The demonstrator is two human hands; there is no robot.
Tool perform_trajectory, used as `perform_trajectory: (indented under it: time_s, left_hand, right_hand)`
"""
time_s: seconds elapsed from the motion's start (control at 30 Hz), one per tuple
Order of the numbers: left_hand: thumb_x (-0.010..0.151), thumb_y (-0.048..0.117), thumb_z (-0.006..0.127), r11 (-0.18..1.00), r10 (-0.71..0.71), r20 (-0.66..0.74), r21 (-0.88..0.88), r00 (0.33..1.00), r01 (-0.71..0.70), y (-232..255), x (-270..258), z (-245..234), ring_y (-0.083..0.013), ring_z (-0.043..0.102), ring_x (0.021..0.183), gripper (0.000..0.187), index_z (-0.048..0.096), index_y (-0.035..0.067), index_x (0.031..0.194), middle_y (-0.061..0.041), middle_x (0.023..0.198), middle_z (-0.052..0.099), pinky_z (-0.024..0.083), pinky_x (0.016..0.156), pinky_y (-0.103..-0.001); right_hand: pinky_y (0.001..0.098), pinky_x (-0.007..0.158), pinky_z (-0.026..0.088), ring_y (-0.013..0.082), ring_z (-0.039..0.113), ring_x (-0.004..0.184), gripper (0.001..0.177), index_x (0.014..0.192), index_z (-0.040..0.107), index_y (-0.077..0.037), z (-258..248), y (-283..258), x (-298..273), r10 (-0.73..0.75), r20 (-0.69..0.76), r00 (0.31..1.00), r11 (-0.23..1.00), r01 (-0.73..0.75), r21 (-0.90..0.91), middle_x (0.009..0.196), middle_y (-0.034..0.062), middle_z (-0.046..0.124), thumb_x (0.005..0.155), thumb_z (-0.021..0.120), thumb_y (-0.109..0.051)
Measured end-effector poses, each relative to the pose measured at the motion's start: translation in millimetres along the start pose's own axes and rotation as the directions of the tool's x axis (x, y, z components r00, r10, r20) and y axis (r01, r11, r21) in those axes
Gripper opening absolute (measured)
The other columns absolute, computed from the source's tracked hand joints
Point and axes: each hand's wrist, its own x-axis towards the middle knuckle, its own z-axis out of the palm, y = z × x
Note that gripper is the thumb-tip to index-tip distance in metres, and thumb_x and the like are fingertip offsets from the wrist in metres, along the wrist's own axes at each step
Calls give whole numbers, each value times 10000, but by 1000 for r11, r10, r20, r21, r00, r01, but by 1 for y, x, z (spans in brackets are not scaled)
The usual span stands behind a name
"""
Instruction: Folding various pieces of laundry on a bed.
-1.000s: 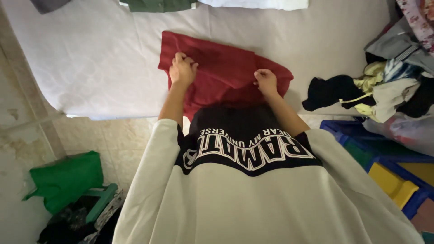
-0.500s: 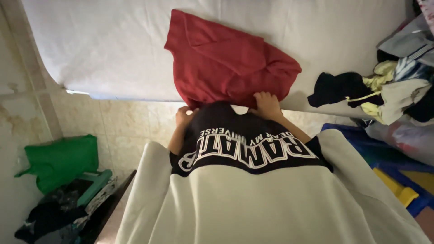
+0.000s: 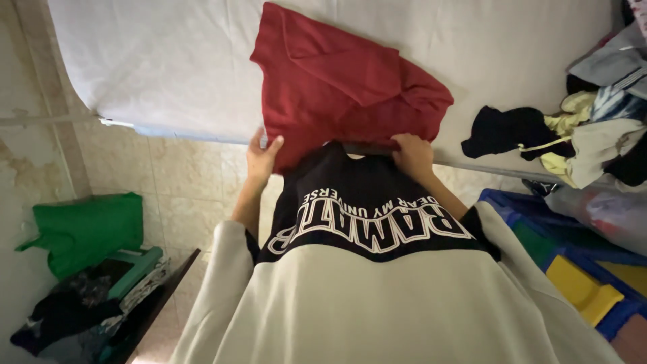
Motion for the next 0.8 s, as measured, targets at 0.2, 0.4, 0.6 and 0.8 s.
perform_trajectory:
  time_s: [0.2, 0.4, 0.6, 0.8]
  left_hand:
    - [921, 227, 804, 951, 282, 151, 86, 948, -297, 105, 56, 52, -206, 604, 1140, 750, 436, -50, 1513, -179, 1424, 587, 521, 993, -336]
    - [958, 273, 762, 948, 294, 216, 57, 931, -313, 162, 126, 115, -244, 638, 1131, 703, 447, -6, 1521, -229, 1323, 626, 516, 1008, -348]
    - [940, 140, 643, 839, 507, -210, 343, 836, -422, 37, 218, 77, -265, 640, 1201, 403, 658, 64, 1336, -139, 1292, 690, 521, 1048, -381]
    - [739, 43, 726, 794, 338, -126, 570, 933, -210, 29, 171, 45, -334, 604, 1119, 514, 688, 100, 1249, -201, 1289, 560, 522, 966, -406]
  right_hand:
    - [473, 821, 549, 370, 695, 954, 384, 1161, 703, -137, -29, 17, 16, 235, -125, 964, 959, -209, 191, 1063, 132, 735, 787, 777, -181]
    - [497, 855, 534, 392, 689, 989, 342, 1200, 694, -127, -42, 36, 54, 407, -25, 913, 903, -398, 161, 1060, 159, 737, 945, 764, -345]
    - [514, 835, 523, 413, 673, 1005, 437, 1201, 666, -109, -16, 69, 62, 508, 47, 860, 845, -508, 165, 1086, 197, 720, 881, 760, -391]
    - [498, 863, 535, 424, 669, 1027, 329, 1221, 656, -122, -28, 61, 57, 496, 38, 868, 830, -486, 274, 1150, 205, 711, 959, 724, -309]
